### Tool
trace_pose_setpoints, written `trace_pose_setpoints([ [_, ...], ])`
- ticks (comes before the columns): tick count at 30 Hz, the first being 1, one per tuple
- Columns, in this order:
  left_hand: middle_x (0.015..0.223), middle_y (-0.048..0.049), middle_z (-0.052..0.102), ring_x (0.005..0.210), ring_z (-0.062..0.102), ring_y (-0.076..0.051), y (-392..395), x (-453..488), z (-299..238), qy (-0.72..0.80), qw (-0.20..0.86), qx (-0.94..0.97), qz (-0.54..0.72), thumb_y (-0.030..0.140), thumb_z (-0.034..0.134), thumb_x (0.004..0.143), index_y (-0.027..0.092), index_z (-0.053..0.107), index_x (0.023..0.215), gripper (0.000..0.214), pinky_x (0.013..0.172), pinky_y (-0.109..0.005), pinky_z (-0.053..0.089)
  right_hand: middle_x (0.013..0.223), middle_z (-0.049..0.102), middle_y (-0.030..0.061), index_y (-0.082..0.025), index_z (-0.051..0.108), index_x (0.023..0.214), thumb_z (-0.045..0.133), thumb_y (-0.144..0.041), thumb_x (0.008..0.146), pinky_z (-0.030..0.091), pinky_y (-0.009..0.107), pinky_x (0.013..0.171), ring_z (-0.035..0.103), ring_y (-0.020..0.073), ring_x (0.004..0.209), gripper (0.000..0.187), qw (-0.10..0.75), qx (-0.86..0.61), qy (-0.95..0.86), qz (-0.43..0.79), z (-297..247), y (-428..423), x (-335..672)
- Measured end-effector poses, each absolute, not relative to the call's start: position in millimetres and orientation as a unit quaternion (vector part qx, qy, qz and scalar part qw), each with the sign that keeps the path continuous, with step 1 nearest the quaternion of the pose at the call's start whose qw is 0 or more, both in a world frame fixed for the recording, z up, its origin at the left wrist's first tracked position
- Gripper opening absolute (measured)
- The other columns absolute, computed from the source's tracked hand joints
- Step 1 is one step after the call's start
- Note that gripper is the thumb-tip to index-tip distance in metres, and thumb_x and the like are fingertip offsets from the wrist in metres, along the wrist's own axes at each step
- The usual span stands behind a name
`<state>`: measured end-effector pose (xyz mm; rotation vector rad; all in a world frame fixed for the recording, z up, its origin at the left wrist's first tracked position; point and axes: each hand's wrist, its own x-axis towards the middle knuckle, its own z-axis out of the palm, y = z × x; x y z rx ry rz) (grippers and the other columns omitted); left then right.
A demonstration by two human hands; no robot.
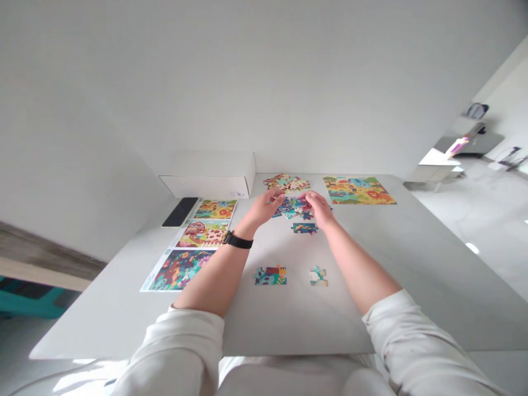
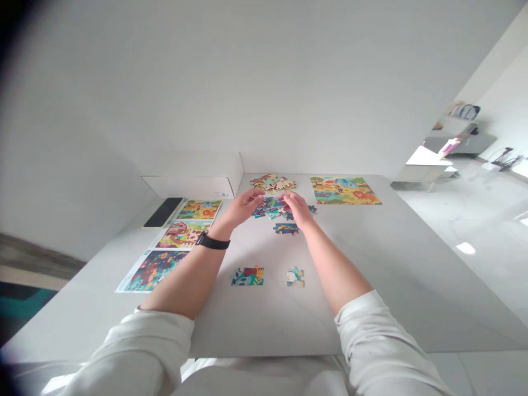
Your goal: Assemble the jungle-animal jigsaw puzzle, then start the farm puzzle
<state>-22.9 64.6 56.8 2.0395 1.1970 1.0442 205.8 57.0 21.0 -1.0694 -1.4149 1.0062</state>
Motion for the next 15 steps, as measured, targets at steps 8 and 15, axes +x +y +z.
trace_pose_setpoints([
  [8, 0.102, -0.0054, 0.078, 0.093, 0.07, -0.02, -6, -20, 66, 0.433, 0.266, 0.801, 0.316, 0.037, 0.062, 0.095, 0.019, 0.076, 0.113, 0.029, 0.084, -0.029, 0.052, 0.09, 0.068, -0.0002, -0.023, 0.064, 0.1, 0.084, -0.051, 0.073, 0.056, 0.029, 0.075, 0.065, 0.0153, 0.079, 0.043, 0.475, -0.4, -0.651, 0.436, 23, -5, 208],
  [15, 0.088, -0.005, 0.079, 0.08, 0.069, -0.019, -36, -23, 39, 0.43, 0.319, 0.792, 0.294, 0.041, 0.07, 0.088, 0.02, 0.078, 0.102, 0.027, 0.077, -0.03, 0.053, 0.087, 0.067, -0.0013, -0.024, 0.065, 0.117, 0.08, -0.044, 0.077, 0.052, 0.028, 0.07, 0.061, 0.0142, 0.073, 0.048, 0.429, -0.409, -0.685, 0.423, 17, -34, 204],
])
